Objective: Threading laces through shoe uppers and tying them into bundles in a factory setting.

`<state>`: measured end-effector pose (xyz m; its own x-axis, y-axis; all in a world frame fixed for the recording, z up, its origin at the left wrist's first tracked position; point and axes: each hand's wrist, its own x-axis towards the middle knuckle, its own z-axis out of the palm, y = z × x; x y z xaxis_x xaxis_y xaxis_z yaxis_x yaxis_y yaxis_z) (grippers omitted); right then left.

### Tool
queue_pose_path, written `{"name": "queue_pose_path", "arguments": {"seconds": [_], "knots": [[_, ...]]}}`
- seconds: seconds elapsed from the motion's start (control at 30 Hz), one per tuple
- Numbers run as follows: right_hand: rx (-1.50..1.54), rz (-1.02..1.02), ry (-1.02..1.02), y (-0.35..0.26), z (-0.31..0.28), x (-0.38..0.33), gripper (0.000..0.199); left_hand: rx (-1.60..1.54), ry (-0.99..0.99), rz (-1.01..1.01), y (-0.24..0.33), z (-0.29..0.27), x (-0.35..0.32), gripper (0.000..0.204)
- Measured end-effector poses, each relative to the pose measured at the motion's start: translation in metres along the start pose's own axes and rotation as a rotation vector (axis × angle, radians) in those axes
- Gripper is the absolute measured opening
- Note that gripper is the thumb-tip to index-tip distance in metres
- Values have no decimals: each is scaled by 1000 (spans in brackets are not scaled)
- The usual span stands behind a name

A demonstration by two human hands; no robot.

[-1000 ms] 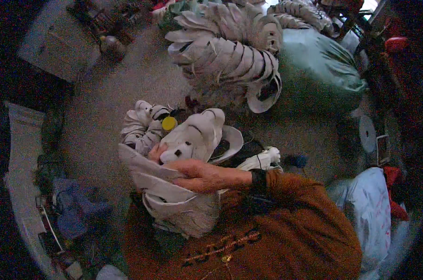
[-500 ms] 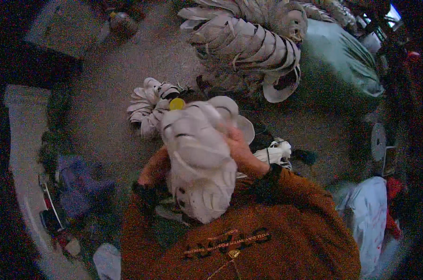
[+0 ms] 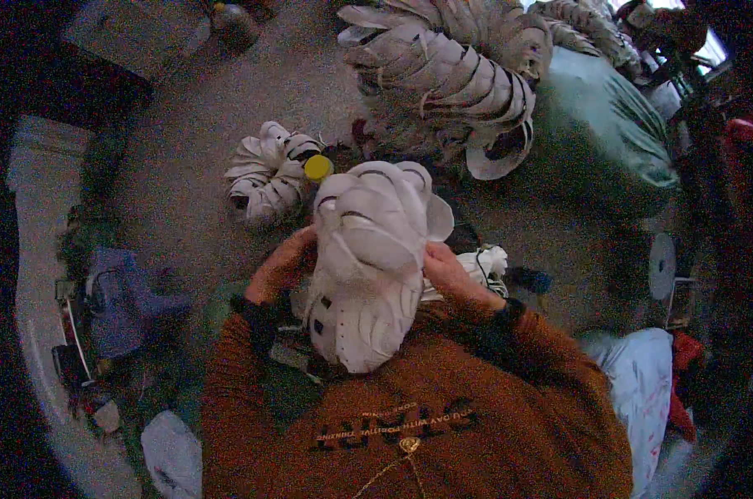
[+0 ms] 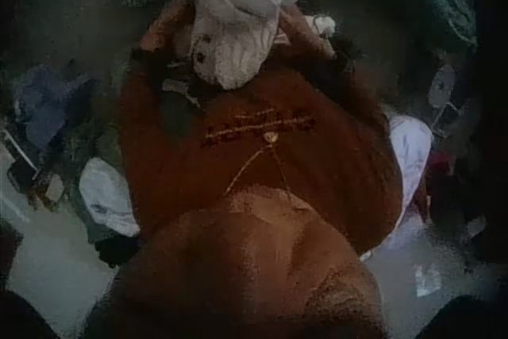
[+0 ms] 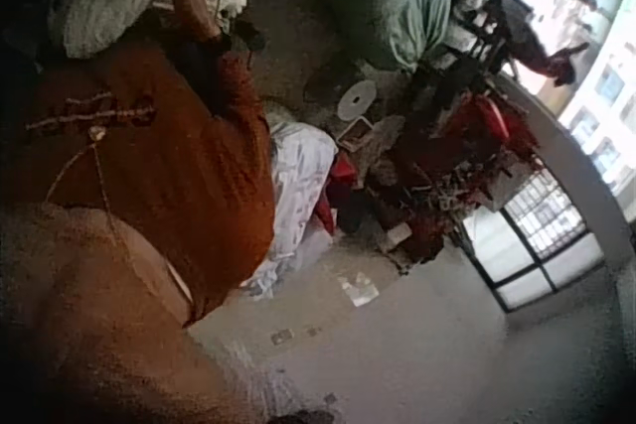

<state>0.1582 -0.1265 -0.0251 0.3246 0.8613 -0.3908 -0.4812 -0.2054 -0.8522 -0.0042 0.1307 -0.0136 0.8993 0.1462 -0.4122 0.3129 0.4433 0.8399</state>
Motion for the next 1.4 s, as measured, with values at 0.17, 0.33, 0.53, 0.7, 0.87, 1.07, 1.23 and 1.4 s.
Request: {"name": "queue_pose_path", "arguments": {"seconds": [0.17,0.33,0.53,0.7,0.87,1.07,1.23,1.4], "knots": [[-172,-172,95,1,-17,18,33,407,195,-154,6,-14,-7,42],[-277,-453,146,32,-42,96,30,405,402,220,-2,6,-51,50],[-5,-13,229,7,-35,117,25,1038,443,263,-6,95,-112,78],[-325,-230,353,-2,-19,103,32,1402,536,140,-41,70,-77,75],[-543,-687,442,-32,2,72,38,1419,544,318,-57,65,-62,65],[-954,-702,295,-83,51,90,49,1445,645,465,-58,62,-60,50],[-864,-809,163,-69,52,125,51,1641,810,512,-26,42,-66,41],[-752,-674,104,-25,16,144,48,1475,724,636,-41,33,-37,40]]}}
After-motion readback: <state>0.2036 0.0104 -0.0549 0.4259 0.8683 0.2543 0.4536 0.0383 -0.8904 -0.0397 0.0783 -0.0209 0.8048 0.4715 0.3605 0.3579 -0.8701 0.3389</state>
